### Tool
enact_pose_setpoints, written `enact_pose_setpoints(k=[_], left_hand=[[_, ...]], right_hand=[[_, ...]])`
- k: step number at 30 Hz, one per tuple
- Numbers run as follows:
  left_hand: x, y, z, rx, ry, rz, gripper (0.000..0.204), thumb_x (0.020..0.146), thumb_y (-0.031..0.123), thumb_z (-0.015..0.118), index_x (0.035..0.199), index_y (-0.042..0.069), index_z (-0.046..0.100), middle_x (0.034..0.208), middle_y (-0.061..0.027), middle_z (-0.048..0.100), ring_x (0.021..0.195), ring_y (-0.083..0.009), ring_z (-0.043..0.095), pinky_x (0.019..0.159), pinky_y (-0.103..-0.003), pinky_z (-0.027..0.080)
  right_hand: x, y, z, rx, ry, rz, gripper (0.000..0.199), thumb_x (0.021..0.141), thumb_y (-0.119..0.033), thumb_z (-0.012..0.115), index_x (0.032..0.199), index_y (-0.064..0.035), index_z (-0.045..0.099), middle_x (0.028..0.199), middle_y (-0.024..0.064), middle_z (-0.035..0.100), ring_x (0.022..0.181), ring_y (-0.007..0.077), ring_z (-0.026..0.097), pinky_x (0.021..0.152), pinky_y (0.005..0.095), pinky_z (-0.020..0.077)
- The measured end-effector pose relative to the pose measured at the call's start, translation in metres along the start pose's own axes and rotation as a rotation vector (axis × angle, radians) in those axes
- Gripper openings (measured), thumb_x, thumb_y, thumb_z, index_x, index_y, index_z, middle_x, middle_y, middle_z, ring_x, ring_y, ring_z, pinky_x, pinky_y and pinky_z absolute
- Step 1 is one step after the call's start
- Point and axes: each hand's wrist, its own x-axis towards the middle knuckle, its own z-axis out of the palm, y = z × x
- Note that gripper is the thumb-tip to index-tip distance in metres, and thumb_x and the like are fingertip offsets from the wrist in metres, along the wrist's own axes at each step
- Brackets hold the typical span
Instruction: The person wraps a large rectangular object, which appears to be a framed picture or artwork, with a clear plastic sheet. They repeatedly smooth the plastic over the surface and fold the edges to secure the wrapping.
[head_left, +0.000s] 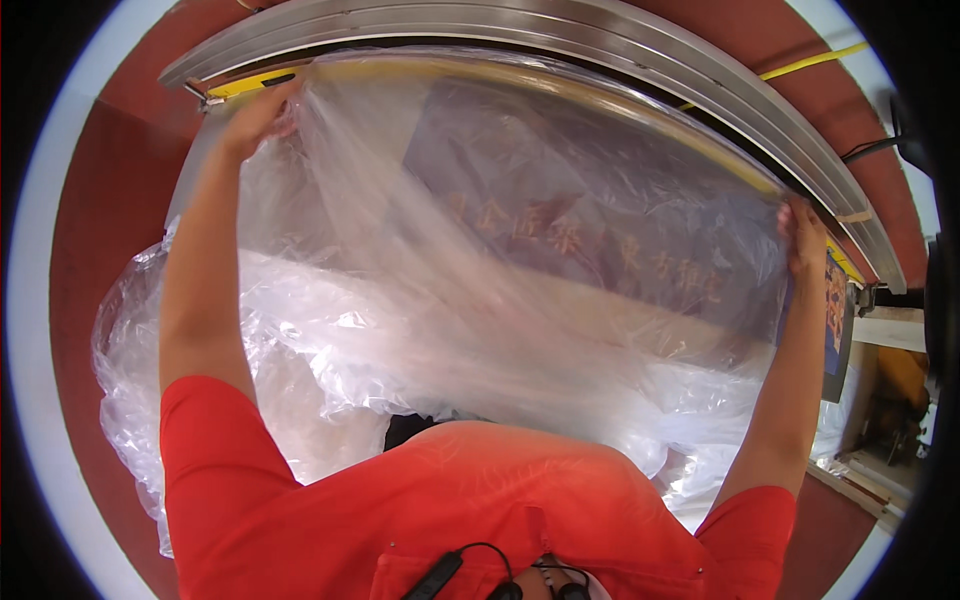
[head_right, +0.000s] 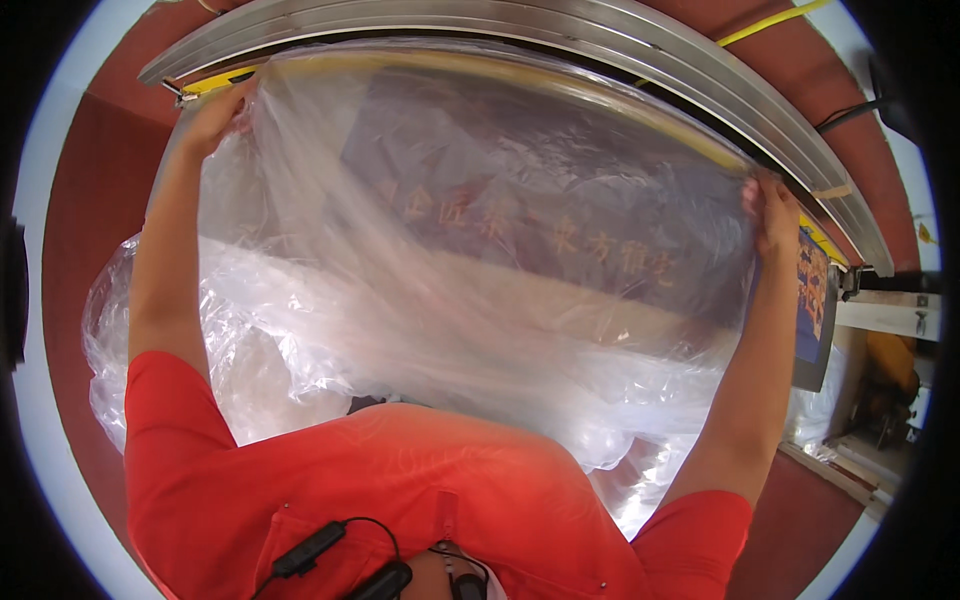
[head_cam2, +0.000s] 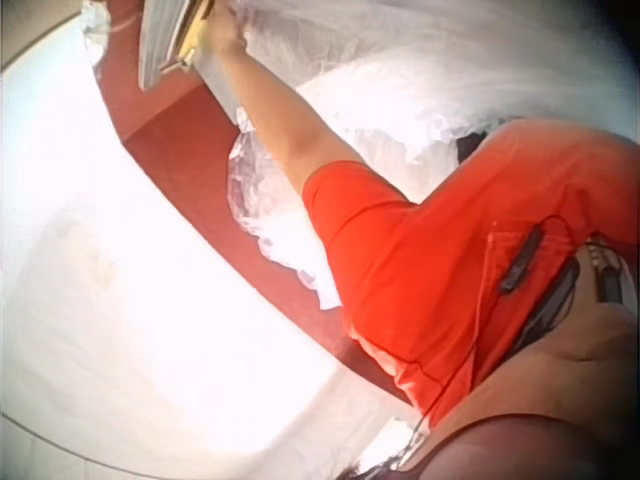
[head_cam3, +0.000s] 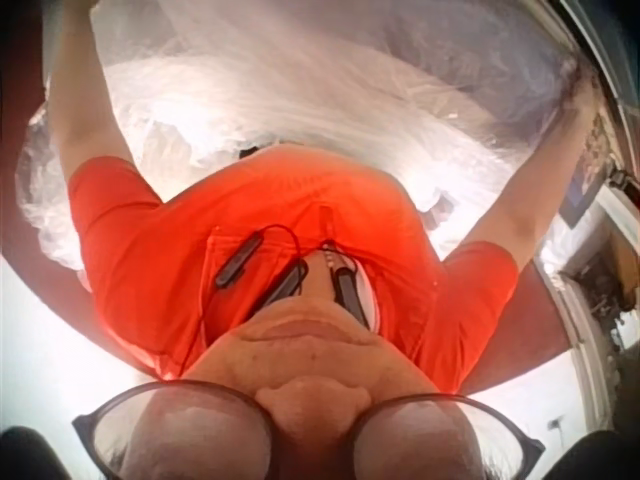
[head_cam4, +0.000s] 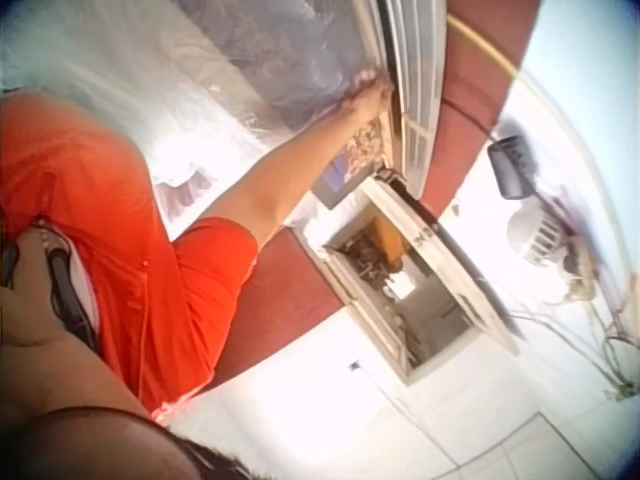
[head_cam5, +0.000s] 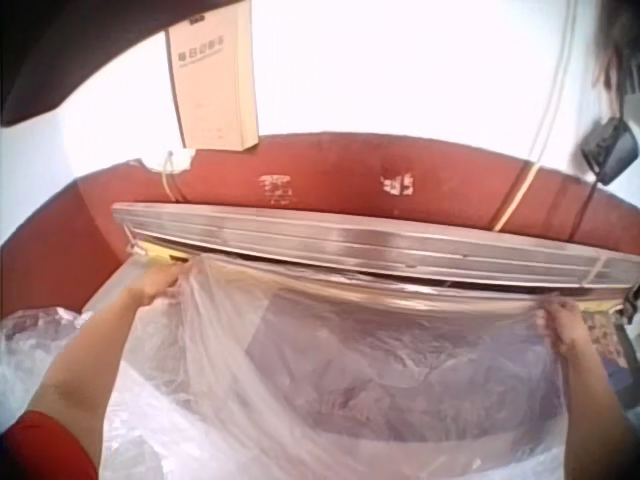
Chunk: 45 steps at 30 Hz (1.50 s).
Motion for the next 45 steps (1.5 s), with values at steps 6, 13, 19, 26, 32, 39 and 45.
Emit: enact_pose_setpoints(k=[6, 13, 19, 26, 32, 39, 45], left_hand=[[-0.080, -0.031, -0.072, 0.343, -0.218, -0.121, 0.018, 0.079, 0.027, 0.050, 0.077, 0.009, 0.051, 0.066, 0.0060, 0.040, 0.058, -0.0042, 0.035, 0.050, -0.017, 0.030], [-0.152, -0.080, -0.121, 0.080, -0.049, -0.162, 0.013, 0.082, 0.021, 0.046, 0.074, 0.011, 0.046, 0.064, 0.0063, 0.038, 0.057, -0.0022, 0.034, 0.050, -0.016, 0.030], [-0.152, -0.108, -0.169, 0.279, 0.160, -0.134, 0.011, 0.083, 0.017, 0.040, 0.074, 0.013, 0.046, 0.061, 0.0051, 0.040, 0.051, -0.0034, 0.037, 0.043, -0.018, 0.032], [-0.181, -0.026, -0.165, 0.382, -0.179, -0.112, 0.019, 0.081, 0.024, 0.047, 0.093, 0.009, 0.049, 0.076, 0.0057, 0.049, 0.062, -0.0060, 0.046, 0.049, -0.019, 0.038], [-0.125, 0.144, 0.076, -0.424, -0.503, 0.320, 0.035, 0.080, 0.022, 0.049, 0.110, 0.004, 0.043, 0.102, -0.0018, 0.047, 0.093, -0.0127, 0.044, 0.087, -0.028, 0.032], [-0.098, 0.170, 0.204, -0.787, -0.486, 0.433, 0.005, 0.083, 0.012, 0.044, 0.083, 0.008, 0.047, 0.072, -0.0034, 0.054, 0.068, -0.0131, 0.055, 0.062, -0.025, 0.047], [-0.051, 0.091, 0.239, 0.060, -0.074, 0.659, 0.015, 0.079, 0.017, 0.048, 0.076, 0.003, 0.053, 0.070, -0.0068, 0.055, 0.070, -0.0165, 0.054, 0.063, -0.029, 0.042]], right_hand=[[0.004, -0.010, -0.032, -0.506, 0.178, -0.284, 0.028, 0.079, -0.027, 0.052, 0.084, -0.0001, 0.055, 0.073, 0.0059, 0.058, 0.062, 0.0129, 0.053, 0.058, 0.0218, 0.0413], [-0.175, -0.056, 0.115, -0.525, -0.392, -0.505, 0.027, 0.078, -0.030, 0.050, 0.091, -0.0071, 0.055, 0.079, 0.0067, 0.059, 0.071, 0.0144, 0.055, 0.063, 0.0268, 0.0430], [-0.328, 0.010, 0.122, -0.862, -1.454, -0.336, 0.029, 0.076, -0.035, 0.051, 0.077, -0.0070, 0.053, 0.066, 0.0124, 0.055, 0.064, 0.0299, 0.052, 0.063, 0.0374, 0.0411], [-0.236, -0.091, -0.109, -0.563, -0.637, 0.132, 0.012, 0.077, -0.018, 0.053, 0.077, -0.0067, 0.052, 0.073, 0.0045, 0.054, 0.065, 0.0079, 0.052, 0.053, 0.0201, 0.0398], [-0.183, -0.195, -0.155, -1.628, 0.940, -1.023, 0.037, 0.078, -0.028, 0.049, 0.105, -0.0030, 0.048, 0.096, 0.0117, 0.055, 0.090, 0.0241, 0.050, 0.081, 0.0327, 0.0354], [-0.176, -0.030, -0.020, -1.573, -0.039, -1.042, 0.032, 0.075, -0.024, 0.054, 0.101, -0.0071, 0.049, 0.107, 0.0111, 0.048, 0.105, 0.0263, 0.039, 0.089, 0.0376, 0.0295], [-0.264, -0.038, 0.085, -0.228, -0.956, 0.226, 0.037, 0.084, -0.034, 0.038, 0.092, -0.0010, 0.053, 0.074, 0.0082, 0.059, 0.062, 0.0115, 0.056, 0.051, 0.0230, 0.0437]])
